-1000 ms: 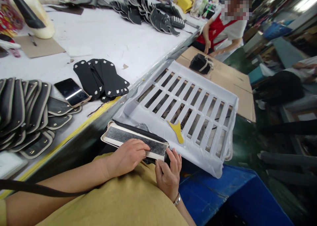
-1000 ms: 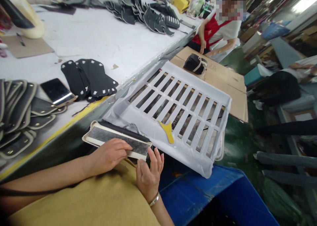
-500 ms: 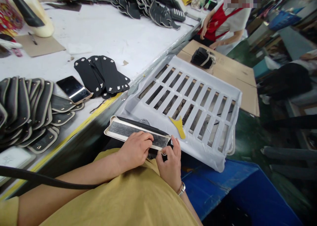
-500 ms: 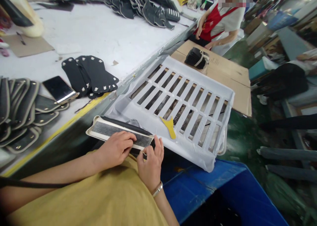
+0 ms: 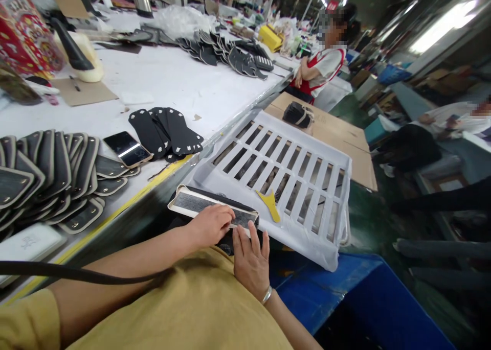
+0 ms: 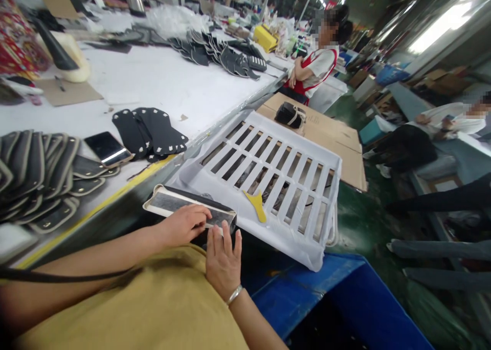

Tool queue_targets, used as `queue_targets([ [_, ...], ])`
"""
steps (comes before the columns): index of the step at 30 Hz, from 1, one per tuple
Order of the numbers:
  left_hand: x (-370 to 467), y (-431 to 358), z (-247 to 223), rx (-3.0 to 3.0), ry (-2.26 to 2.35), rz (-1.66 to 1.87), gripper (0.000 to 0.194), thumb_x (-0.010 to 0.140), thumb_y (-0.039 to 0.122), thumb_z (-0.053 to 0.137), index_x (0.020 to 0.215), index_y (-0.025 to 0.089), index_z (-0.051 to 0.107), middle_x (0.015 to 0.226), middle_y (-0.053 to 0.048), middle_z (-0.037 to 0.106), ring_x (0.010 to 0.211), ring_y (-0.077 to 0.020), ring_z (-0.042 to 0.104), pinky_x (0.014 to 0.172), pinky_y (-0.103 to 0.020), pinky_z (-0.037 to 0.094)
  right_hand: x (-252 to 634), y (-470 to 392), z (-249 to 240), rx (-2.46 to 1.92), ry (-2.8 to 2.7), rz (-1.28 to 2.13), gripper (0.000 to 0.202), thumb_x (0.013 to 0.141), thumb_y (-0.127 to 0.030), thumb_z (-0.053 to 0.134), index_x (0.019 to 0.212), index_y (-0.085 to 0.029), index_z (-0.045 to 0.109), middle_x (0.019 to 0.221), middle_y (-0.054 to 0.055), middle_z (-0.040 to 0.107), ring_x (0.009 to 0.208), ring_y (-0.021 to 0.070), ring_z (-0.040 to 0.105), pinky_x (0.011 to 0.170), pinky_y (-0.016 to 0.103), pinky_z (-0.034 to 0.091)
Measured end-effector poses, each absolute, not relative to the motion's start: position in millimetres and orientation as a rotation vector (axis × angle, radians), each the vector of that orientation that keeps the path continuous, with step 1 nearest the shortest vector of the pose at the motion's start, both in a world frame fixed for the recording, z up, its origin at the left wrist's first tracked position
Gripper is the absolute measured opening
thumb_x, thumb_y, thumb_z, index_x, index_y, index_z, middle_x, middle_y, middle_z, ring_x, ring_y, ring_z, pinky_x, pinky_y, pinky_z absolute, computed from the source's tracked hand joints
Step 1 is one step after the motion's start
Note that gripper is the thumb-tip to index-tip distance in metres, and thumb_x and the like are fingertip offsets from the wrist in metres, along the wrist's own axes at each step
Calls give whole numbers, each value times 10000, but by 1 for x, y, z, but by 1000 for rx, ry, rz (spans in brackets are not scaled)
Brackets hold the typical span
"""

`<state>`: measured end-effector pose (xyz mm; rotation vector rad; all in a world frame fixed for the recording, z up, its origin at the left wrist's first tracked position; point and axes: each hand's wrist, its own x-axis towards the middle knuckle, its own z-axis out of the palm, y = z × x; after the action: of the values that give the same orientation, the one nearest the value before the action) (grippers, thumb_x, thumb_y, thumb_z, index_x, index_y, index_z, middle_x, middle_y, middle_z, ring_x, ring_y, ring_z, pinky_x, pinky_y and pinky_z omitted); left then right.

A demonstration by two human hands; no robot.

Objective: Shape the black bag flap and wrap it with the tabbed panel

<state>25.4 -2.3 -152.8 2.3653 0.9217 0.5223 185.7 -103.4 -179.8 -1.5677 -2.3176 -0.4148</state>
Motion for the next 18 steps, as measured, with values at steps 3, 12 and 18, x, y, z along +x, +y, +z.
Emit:
queue_targets([
  [3,0,0,-154,2328,931,626,361,740,124,600,1093,156,536,1310,-114,463,1174,-213,463,1000,-361,396,187,-104,-182,-1554,-2361,-489,412,872,-110,358,1247,-68,523,1267,126,559,1336,301,270,1130,517,61],
  [12,-42,10,-169,2497,882,699,121,853,250,552,812,199,654,984,-28,647,940,-168,529,845,-325,393,190,-100,-185,-1524,-2378,-537,398,884,-123,348,1228,-88,548,1317,86,526,1314,272,321,1135,490,92],
  [18,-46,9,-169,2633,712,796,113,841,162,560,901,212,643,1048,-7,670,1015,-181,512,887,-346,370,192,-97,-189,-1513,-2380,-499,392,865,-112,366,1201,-89,567,1279,84,561,1327,253,304,1138,484,105],
])
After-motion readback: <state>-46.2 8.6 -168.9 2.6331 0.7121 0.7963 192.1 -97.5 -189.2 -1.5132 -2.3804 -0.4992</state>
